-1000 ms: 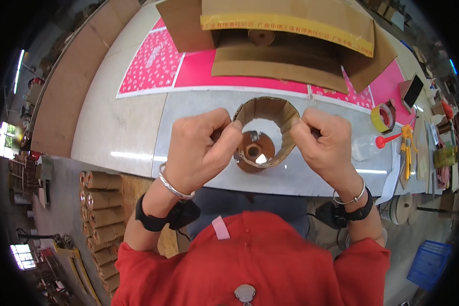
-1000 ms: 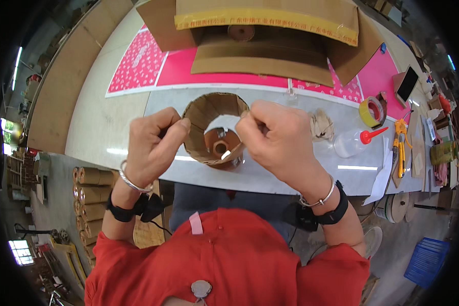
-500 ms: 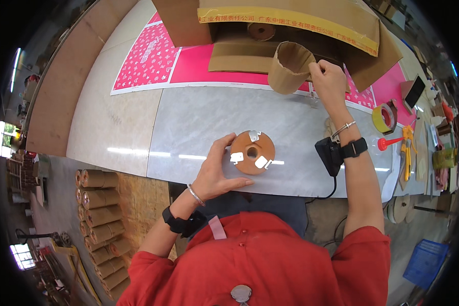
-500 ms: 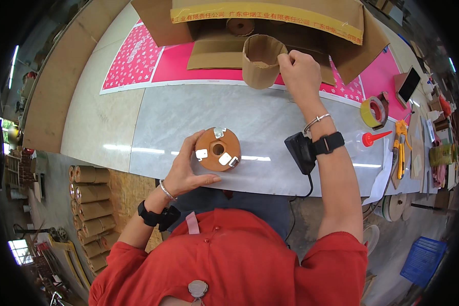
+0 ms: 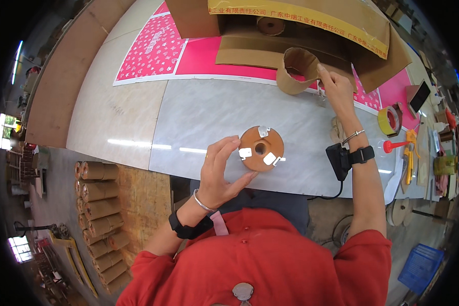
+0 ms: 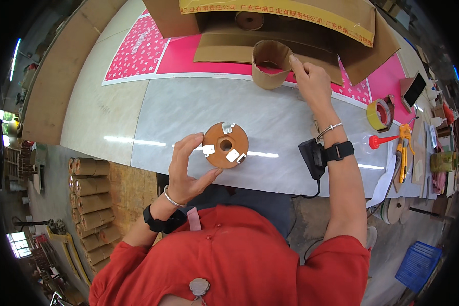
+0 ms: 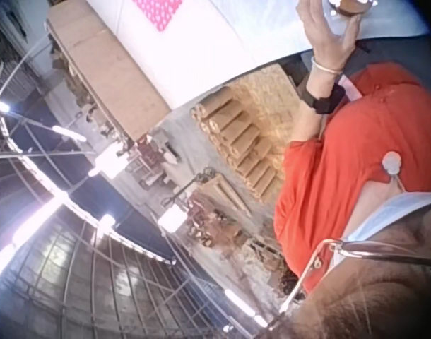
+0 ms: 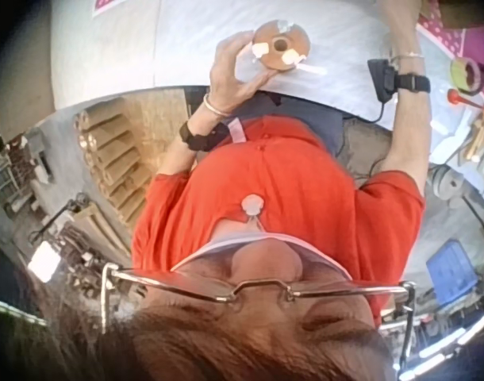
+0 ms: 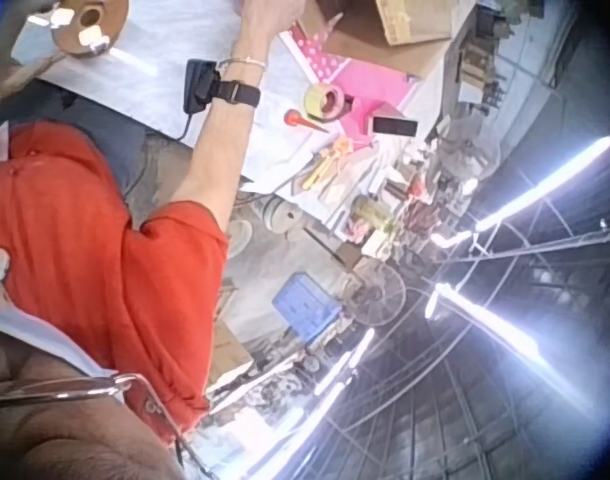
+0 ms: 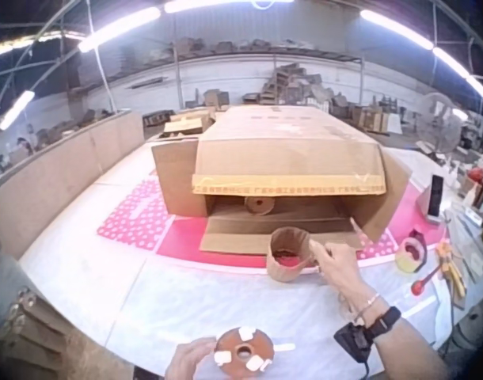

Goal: Wiping down cylindrical furniture parts with a rag and cleaning liquid in a workshop.

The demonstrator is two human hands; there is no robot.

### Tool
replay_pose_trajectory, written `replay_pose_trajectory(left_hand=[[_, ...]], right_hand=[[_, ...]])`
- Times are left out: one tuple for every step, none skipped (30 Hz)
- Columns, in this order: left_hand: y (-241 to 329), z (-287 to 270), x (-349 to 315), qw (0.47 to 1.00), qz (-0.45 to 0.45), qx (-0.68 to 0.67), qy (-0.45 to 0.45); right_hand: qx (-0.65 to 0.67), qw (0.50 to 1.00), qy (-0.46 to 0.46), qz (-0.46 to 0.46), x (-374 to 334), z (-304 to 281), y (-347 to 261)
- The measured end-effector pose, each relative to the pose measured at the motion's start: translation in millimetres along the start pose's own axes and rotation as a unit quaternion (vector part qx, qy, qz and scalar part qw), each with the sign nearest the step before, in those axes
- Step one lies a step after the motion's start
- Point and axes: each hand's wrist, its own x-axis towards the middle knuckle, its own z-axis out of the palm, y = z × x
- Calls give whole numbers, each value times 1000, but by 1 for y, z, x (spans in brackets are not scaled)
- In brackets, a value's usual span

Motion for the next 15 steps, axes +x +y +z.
replay_pose_trajectory(left_hand=[[1,0,-1,1000,2,1,0],[2,0,-2,999,15,28,2],[4,1,-3,998,30,54,3],[5,1,-3,998,32,54,4],[7,0,-4,997,36,72,11],[8,0,-4,995,41,91,19],[9,0,-4,995,43,92,20],[9,2,-4,995,41,85,25],[10,3,-3,996,40,77,29],[11,4,-3,996,41,76,28],[13,4,-3,995,43,79,31],[15,4,-3,995,46,81,34],[17,3,-4,995,47,82,34],[20,2,-4,994,71,86,17],[21,2,-5,991,96,90,-1]], right_hand=[[-13,1000,-19,18,-2,-1,1],[-13,1000,-18,18,-5,-1,2],[-14,1000,-22,17,-7,-2,3],[-15,999,-25,16,-9,-4,4],[-14,1000,-24,15,-14,-6,1],[2,999,-28,27,-19,-9,-3],[18,999,-33,39,-24,-12,-6],[17,999,-31,40,-28,-15,-4],[34,998,-28,47,-32,-18,-2],[50,997,-26,54,-36,-21,0],[51,997,-24,53,-41,-25,1],[16,998,-32,57,-46,-30,2],[-19,997,-40,61,-51,-34,4],[-19,997,-38,60,-58,-38,7],[-51,998,-28,35,-66,-41,12]])
